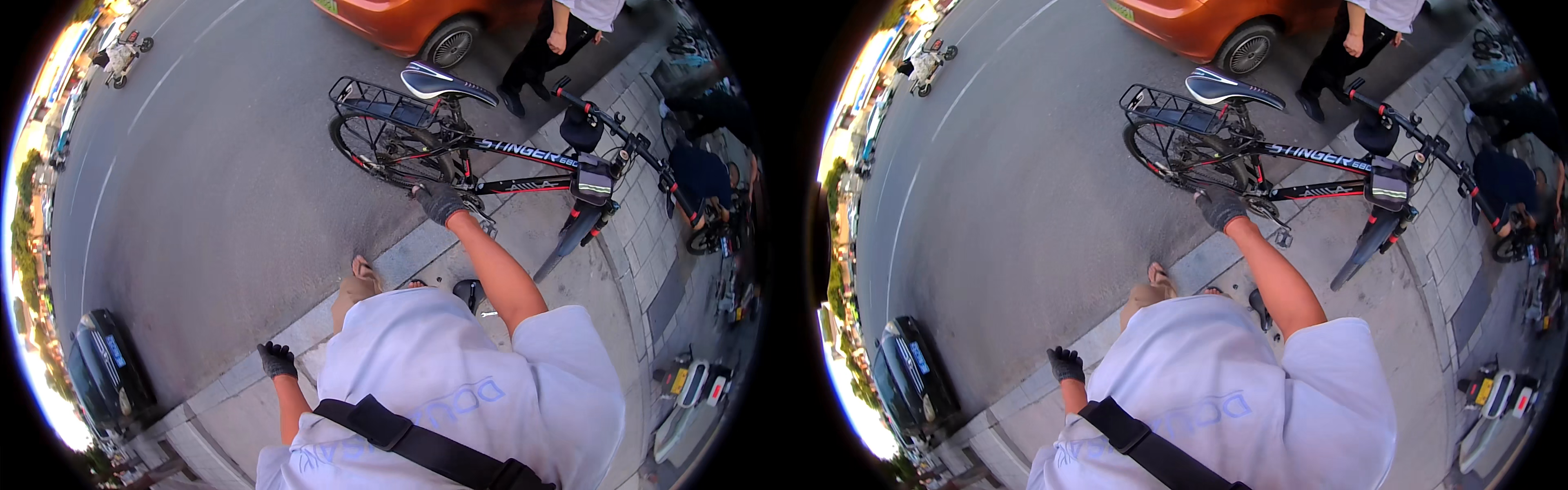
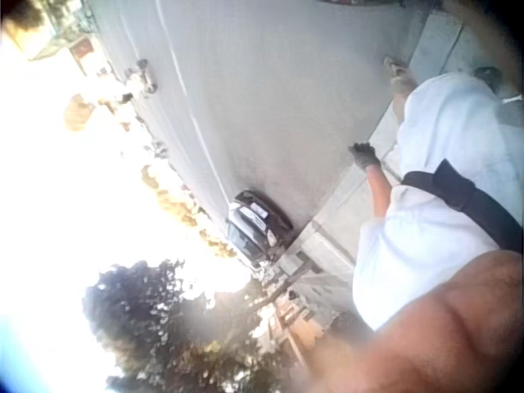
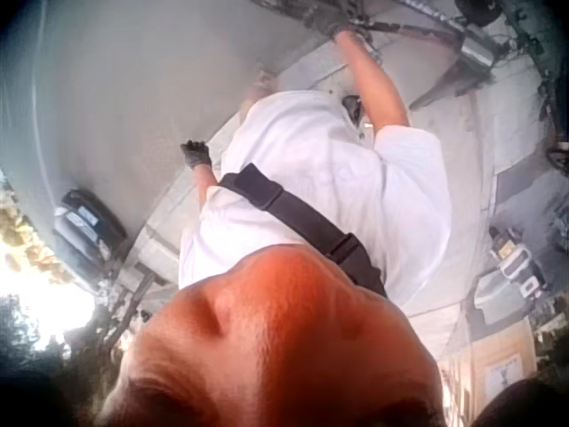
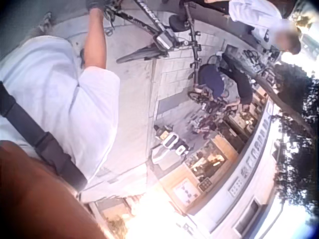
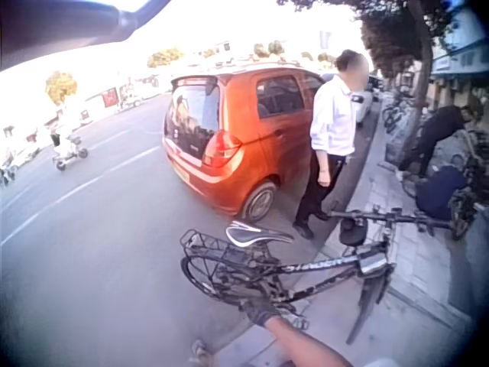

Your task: The person removes the bicycle seat using a screwdriver and then installs a new seat onto the frame. They use a wrench to tighten the seat post clamp, securing the new seat in place.

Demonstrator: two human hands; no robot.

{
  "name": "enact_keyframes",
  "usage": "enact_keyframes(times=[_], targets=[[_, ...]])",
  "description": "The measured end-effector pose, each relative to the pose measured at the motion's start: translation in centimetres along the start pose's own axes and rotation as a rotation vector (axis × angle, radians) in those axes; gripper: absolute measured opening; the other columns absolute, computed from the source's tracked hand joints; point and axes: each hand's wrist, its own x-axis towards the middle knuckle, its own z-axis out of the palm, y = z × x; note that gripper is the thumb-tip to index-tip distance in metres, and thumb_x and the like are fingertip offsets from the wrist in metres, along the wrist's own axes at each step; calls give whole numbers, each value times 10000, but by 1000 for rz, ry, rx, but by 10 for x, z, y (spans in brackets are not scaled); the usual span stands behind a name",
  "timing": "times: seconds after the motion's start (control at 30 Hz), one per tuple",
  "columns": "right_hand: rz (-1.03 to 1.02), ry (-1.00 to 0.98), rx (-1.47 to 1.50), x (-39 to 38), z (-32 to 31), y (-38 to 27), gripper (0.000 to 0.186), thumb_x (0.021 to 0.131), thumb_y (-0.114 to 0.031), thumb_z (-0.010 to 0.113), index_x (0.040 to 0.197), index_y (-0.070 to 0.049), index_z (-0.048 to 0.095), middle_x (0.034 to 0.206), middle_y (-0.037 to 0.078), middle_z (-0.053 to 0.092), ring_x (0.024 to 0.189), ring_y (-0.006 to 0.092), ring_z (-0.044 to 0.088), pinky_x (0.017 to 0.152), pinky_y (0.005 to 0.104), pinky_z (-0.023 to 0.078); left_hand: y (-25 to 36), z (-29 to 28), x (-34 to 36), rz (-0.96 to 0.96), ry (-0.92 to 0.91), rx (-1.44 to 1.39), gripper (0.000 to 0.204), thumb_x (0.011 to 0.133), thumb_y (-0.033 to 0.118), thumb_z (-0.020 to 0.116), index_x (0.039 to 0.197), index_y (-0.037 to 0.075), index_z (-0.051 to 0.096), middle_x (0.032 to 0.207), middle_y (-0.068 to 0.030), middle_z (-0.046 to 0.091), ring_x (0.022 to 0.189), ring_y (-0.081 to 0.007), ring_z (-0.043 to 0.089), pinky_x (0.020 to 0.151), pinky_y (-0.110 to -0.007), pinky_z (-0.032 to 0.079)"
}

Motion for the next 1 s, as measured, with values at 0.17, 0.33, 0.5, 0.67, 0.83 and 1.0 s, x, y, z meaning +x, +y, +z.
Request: enact_keyframes(times=[0.17, 0.33, 0.5, 0.67, 0.83, 1.0], targets=[[126, 488, -76, 98, -28, 36, 385, 924, -279, 612, 1261, -97, 652, 1240, 266, 621, 1109, 453, 603, 959, 512, 490, 122, 250, 78, 76, -376, 258, 469, 944, 640, 561, 1073, 193, 615, 735, 22, 600, 650, -200, 589, 549, -345, 392], [317, 661, -231, 158, -42, 83, 516, 920, -285, 616, 1410, -140, 545, 1352, 249, 564, 1158, 461, 586, 974, 513, 496, 177, 524, 61, 406, -881, 515, 460, 984, 516, 586, 1136, 86, 643, 787, -23, 640, 705, -188, 645, 581, -327, 465], [351, 428, -208, 192, -58, 88, 731, 843, -443, 677, 1423, -42, 481, 1419, 261, 514, 1301, 429, 501, 1102, 465, 419, 181, 694, -56, 783, -1470, 729, 340, 1019, 375, 588, 1135, 63, 655, 876, -47, 677, 791, -183, 677, 669, -332, 528], [392, 330, -40, 211, -85, 82, 531, 839, -431, 686, 1240, -86, 647, 1237, 214, 657, 1129, 405, 627, 963, 478, 499, 116, 768, -167, 1145, -1855, 1039, 421, 975, 400, 640, 1195, 41, 628, 990, -81, 703, 918, -227, 688, 816, -348, 533], [293, 278, -15, 209, -96, 80, 476, 849, -409, 686, 1231, -126, 658, 1242, 170, 665, 1106, 387, 647, 928, 477, 520, 55, 822, -243, 2093, -1870, 1382, 621, 879, 481, 687, 1325, 62, 581, 1241, -184, 645, 1210, -364, 590, 1066, -488, 403], [332, 389, -10, 199, -85, 79, 446, 839, -427, 683, 1175, -135, 665, 1164, 150, 680, 1030, 382, 669, 857, 496, 531, 3, 852, -263, 2171, -1815, 1588, 692, 875, 521, 638, 1410, 95, 532, 1408, -221, 543, 1310, -408, 497, 1120, -537, 328]])
